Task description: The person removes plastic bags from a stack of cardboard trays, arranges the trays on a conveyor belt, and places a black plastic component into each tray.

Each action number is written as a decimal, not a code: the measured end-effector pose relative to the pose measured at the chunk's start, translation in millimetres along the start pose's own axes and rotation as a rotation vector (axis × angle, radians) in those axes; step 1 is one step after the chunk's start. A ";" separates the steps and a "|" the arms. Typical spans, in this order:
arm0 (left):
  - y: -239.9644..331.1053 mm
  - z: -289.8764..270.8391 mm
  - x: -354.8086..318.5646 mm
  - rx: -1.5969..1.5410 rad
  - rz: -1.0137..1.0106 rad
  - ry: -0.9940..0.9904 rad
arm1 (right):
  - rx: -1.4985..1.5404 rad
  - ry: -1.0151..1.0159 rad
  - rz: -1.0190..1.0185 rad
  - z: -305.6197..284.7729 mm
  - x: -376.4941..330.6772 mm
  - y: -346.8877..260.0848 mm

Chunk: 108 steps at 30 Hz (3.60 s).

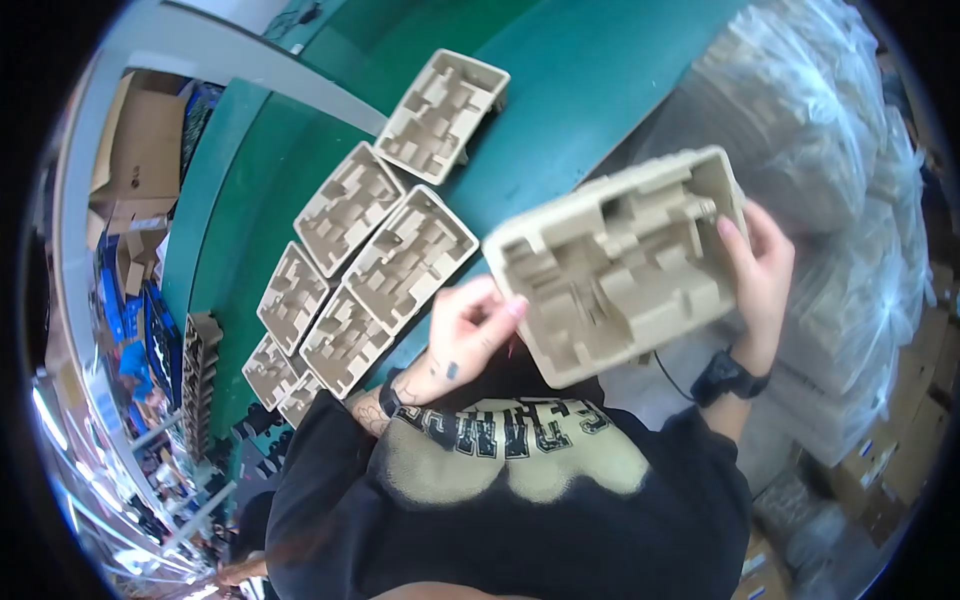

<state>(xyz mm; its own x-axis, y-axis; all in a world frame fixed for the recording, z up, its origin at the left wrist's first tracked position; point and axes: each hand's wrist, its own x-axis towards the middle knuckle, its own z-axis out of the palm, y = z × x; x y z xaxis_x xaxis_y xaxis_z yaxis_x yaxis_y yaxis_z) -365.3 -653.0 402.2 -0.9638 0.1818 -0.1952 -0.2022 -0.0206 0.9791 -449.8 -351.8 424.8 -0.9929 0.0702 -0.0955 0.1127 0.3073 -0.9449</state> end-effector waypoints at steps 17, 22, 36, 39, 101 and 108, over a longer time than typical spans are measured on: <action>15.7 -55.8 37.8 -0.040 -0.077 0.315 | -0.036 -0.393 -0.258 96.7 163.1 -5.9; 51.6 -74.4 73.1 -0.157 -0.022 0.416 | -0.042 -0.439 -0.257 96.7 196.3 -85.0; 118.6 -87.8 116.9 -0.159 0.064 0.208 | -0.013 -0.257 -0.217 59.0 219.7 -107.6; 146.6 -84.2 125.6 -0.127 0.199 0.116 | 0.152 -0.153 -0.248 41.8 203.6 -135.1; 2.7 -46.0 475.5 1.152 -0.059 0.278 | 0.215 -0.424 0.026 79.1 512.8 110.3; 10.3 -92.2 498.2 0.728 -0.064 0.436 | -0.003 -0.926 0.069 109.3 522.3 100.2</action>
<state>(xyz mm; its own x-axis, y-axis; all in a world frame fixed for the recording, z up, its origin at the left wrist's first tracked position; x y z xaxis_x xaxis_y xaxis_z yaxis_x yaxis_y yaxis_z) -863.5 -653.2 309.8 -0.9652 -0.2374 -0.1099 -0.2407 0.6413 0.7286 -961.1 -388.1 246.0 -0.6175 -0.6969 -0.3647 0.1717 0.3330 -0.9272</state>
